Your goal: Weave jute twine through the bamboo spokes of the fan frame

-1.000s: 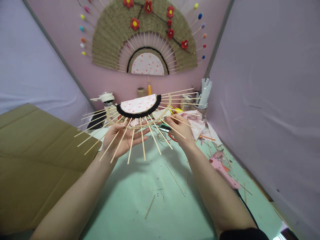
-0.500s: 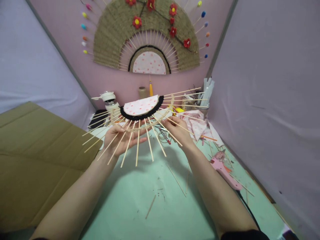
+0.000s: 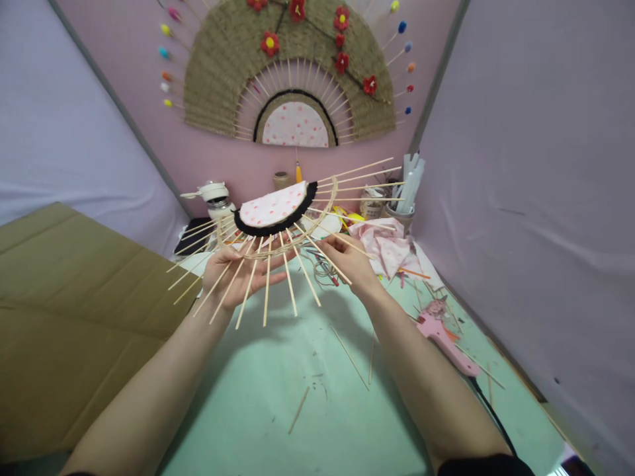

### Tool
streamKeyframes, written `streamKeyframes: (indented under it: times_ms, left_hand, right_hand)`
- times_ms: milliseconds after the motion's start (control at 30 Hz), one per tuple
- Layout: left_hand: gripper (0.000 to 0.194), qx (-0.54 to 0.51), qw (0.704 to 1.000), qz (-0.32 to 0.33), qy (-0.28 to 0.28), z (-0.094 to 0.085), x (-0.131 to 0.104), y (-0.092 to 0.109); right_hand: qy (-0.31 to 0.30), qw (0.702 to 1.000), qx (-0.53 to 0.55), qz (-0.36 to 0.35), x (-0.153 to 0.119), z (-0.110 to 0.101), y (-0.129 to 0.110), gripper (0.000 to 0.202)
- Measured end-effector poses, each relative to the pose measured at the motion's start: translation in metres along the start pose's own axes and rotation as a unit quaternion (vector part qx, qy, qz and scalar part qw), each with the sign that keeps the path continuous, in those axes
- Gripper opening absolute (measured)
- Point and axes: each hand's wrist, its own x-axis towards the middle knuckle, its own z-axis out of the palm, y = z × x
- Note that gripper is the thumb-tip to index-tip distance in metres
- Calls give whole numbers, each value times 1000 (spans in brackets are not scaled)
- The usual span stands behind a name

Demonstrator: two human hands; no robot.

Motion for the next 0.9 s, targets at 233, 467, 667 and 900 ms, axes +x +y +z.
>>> streamKeyframes:
  times_ms: [233,467,667,900]
  left_hand:
    - [70,25,1000,-14,-6,-3,-4,8]
    - [68,13,1000,-8,-8,-3,-3,10]
    - [63,11,1000,21,12,3,-4,11]
    - [63,26,996,81,30,4,-4,16]
  right_hand:
    - [12,1000,14,22,2,-6,0,27]
    - [-16,999,31,16,6,-17,6,28]
    - [-44,999,-3,-14,9,-25,5,27]
    - [-138,984,-115,7,5,-44,-14,30]
